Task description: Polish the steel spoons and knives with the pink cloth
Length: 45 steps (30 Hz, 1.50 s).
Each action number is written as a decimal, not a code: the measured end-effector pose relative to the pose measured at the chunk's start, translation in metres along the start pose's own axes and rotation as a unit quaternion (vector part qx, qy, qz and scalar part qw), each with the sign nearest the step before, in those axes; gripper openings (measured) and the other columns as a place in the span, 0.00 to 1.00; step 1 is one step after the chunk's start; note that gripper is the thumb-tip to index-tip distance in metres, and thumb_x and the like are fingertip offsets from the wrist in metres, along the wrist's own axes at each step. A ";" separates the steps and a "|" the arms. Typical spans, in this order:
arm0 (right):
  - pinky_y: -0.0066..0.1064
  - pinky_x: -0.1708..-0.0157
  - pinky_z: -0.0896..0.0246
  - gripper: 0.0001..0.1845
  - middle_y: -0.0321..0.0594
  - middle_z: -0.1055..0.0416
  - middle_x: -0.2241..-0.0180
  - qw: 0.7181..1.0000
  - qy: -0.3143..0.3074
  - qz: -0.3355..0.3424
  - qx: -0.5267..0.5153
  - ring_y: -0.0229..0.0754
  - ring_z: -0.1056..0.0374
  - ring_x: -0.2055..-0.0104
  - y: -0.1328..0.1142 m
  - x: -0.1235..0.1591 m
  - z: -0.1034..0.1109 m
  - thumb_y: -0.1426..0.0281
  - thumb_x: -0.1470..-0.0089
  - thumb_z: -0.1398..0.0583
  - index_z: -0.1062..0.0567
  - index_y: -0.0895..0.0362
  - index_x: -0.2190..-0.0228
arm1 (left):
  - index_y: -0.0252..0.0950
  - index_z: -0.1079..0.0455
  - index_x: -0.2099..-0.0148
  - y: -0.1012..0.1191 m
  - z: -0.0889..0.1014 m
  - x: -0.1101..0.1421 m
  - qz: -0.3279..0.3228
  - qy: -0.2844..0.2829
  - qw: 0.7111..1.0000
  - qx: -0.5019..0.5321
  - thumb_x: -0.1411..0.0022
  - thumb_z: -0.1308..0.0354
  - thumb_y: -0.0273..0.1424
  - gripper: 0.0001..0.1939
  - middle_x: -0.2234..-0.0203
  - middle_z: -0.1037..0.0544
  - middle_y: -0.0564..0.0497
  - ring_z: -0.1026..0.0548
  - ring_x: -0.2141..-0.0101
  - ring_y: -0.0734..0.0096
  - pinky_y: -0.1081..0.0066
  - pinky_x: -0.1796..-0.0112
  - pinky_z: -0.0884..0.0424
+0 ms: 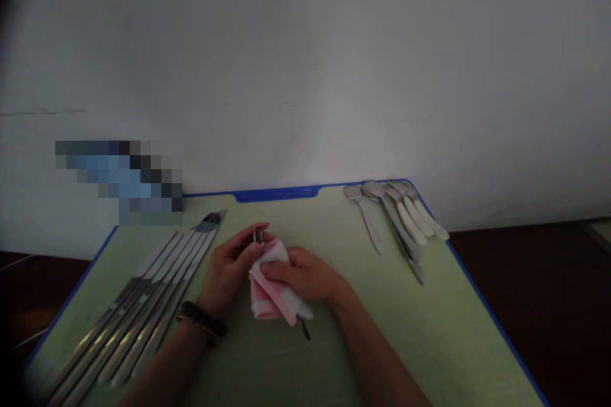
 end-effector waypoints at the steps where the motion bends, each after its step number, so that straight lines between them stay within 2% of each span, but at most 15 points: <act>1: 0.24 0.84 0.57 0.15 0.31 0.40 0.85 1.000 0.001 0.008 0.025 0.30 0.50 0.84 -0.003 -0.001 -0.002 0.59 0.54 0.42 0.32 0.58 0.81 | 0.33 0.28 0.56 0.000 0.001 0.000 0.001 0.007 1.000 0.000 0.51 0.40 0.39 0.21 0.69 0.22 0.51 0.26 0.67 0.67 0.70 0.64 0.30; 7: 0.26 0.83 0.56 0.16 0.32 0.44 0.85 0.991 0.029 0.065 0.113 0.32 0.50 0.83 -0.020 -0.003 -0.005 0.62 0.50 0.46 0.36 0.57 0.84 | 0.33 0.28 0.53 0.002 0.007 0.001 -0.011 0.040 0.999 0.006 0.52 0.39 0.37 0.23 0.70 0.22 0.51 0.26 0.68 0.69 0.71 0.64 0.30; 11: 0.25 0.83 0.56 0.16 0.31 0.43 0.85 0.992 -0.003 0.061 0.114 0.31 0.50 0.83 -0.016 -0.002 -0.007 0.62 0.51 0.46 0.34 0.58 0.83 | 0.33 0.27 0.55 0.013 0.016 0.004 -0.065 0.073 0.995 -0.013 0.50 0.40 0.36 0.20 0.72 0.23 0.53 0.26 0.70 0.71 0.73 0.65 0.30; 17: 0.22 0.85 0.57 0.16 0.30 0.41 0.85 0.998 -0.054 0.018 0.024 0.29 0.50 0.84 -0.008 0.006 -0.004 0.59 0.54 0.41 0.32 0.59 0.81 | 0.34 0.28 0.54 0.017 0.037 0.007 -0.127 0.147 0.981 0.005 0.47 0.42 0.37 0.19 0.70 0.22 0.51 0.26 0.67 0.70 0.72 0.63 0.31; 20: 0.21 0.85 0.55 0.18 0.32 0.37 0.84 0.997 -0.053 -0.016 -0.047 0.29 0.47 0.84 -0.005 0.013 0.007 0.57 0.60 0.37 0.30 0.60 0.80 | 0.34 0.29 0.55 0.008 0.046 0.005 -0.115 0.194 0.970 0.090 0.44 0.45 0.39 0.18 0.66 0.22 0.48 0.26 0.64 0.68 0.71 0.63 0.32; 21: 0.22 0.84 0.53 0.18 0.33 0.35 0.82 0.995 -0.045 -0.029 -0.081 0.30 0.44 0.84 -0.004 0.015 0.012 0.57 0.61 0.36 0.30 0.61 0.78 | 0.34 0.29 0.55 0.003 0.044 0.003 -0.100 0.193 0.967 0.136 0.42 0.47 0.40 0.18 0.65 0.22 0.47 0.26 0.64 0.68 0.71 0.64 0.32; 24: 0.22 0.84 0.49 0.18 0.34 0.33 0.82 0.988 -0.024 -0.046 -0.144 0.32 0.40 0.83 0.000 0.021 0.026 0.59 0.63 0.34 0.29 0.61 0.76 | 0.34 0.31 0.52 -0.004 0.028 -0.004 -0.063 0.151 0.960 0.227 0.40 0.49 0.41 0.20 0.61 0.23 0.45 0.27 0.67 0.72 0.73 0.66 0.32; 26: 0.21 0.84 0.49 0.18 0.34 0.33 0.82 0.987 -0.028 -0.050 -0.150 0.31 0.39 0.83 0.004 0.021 0.028 0.60 0.63 0.34 0.29 0.61 0.76 | 0.35 0.33 0.49 -0.005 0.018 -0.005 -0.048 0.118 0.961 0.244 0.39 0.49 0.42 0.21 0.59 0.23 0.45 0.28 0.69 0.74 0.75 0.69 0.32; 29: 0.19 0.84 0.50 0.18 0.33 0.33 0.82 0.988 -0.047 -0.065 -0.130 0.28 0.42 0.84 0.011 0.019 0.025 0.60 0.62 0.34 0.30 0.62 0.77 | 0.37 0.34 0.47 -0.005 0.008 -0.002 -0.038 0.077 0.976 0.200 0.38 0.50 0.43 0.22 0.56 0.24 0.46 0.27 0.66 0.72 0.75 0.67 0.32; 32: 0.19 0.84 0.51 0.19 0.31 0.34 0.82 0.989 -0.043 -0.078 -0.120 0.27 0.43 0.84 0.015 0.016 0.024 0.59 0.61 0.34 0.31 0.62 0.75 | 0.38 0.33 0.46 -0.002 -0.007 0.001 -0.046 0.003 0.991 0.126 0.38 0.50 0.42 0.21 0.56 0.24 0.47 0.28 0.57 0.66 0.70 0.57 0.34; 34: 0.19 0.84 0.50 0.19 0.31 0.34 0.82 0.989 -0.035 -0.077 -0.125 0.27 0.43 0.84 0.015 0.015 0.025 0.59 0.62 0.34 0.31 0.62 0.75 | 0.39 0.32 0.47 0.001 -0.017 0.005 -0.057 -0.045 0.993 0.090 0.38 0.49 0.41 0.20 0.57 0.23 0.48 0.29 0.54 0.64 0.68 0.52 0.36; 38: 0.20 0.84 0.50 0.21 0.31 0.35 0.83 0.987 -0.051 -0.078 -0.134 0.27 0.44 0.85 0.014 0.015 0.023 0.57 0.62 0.35 0.32 0.62 0.77 | 0.43 0.34 0.45 0.007 -0.029 0.011 -0.083 -0.099 0.990 0.061 0.39 0.46 0.38 0.19 0.56 0.24 0.51 0.30 0.53 0.65 0.68 0.52 0.36; 42: 0.19 0.84 0.52 0.22 0.31 0.35 0.84 0.986 -0.050 -0.074 -0.141 0.26 0.44 0.85 0.014 0.014 0.025 0.56 0.64 0.34 0.31 0.63 0.78 | 0.44 0.37 0.44 0.003 -0.033 0.011 -0.065 -0.115 0.990 0.053 0.42 0.42 0.35 0.23 0.55 0.25 0.52 0.29 0.54 0.66 0.70 0.55 0.34; 45: 0.19 0.84 0.51 0.22 0.31 0.35 0.84 0.984 -0.060 -0.081 -0.145 0.27 0.43 0.85 0.016 0.014 0.023 0.56 0.64 0.34 0.31 0.63 0.78 | 0.43 0.33 0.47 -0.004 -0.021 0.007 -0.050 -0.064 0.995 0.059 0.45 0.39 0.35 0.23 0.57 0.24 0.52 0.28 0.56 0.67 0.72 0.56 0.34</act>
Point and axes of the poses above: each hand's wrist, its own x-axis away from the middle knuckle, its own z-axis out of the back of the hand, y = z × x, the point moved 10 cm from there along -x, towards the middle knuckle
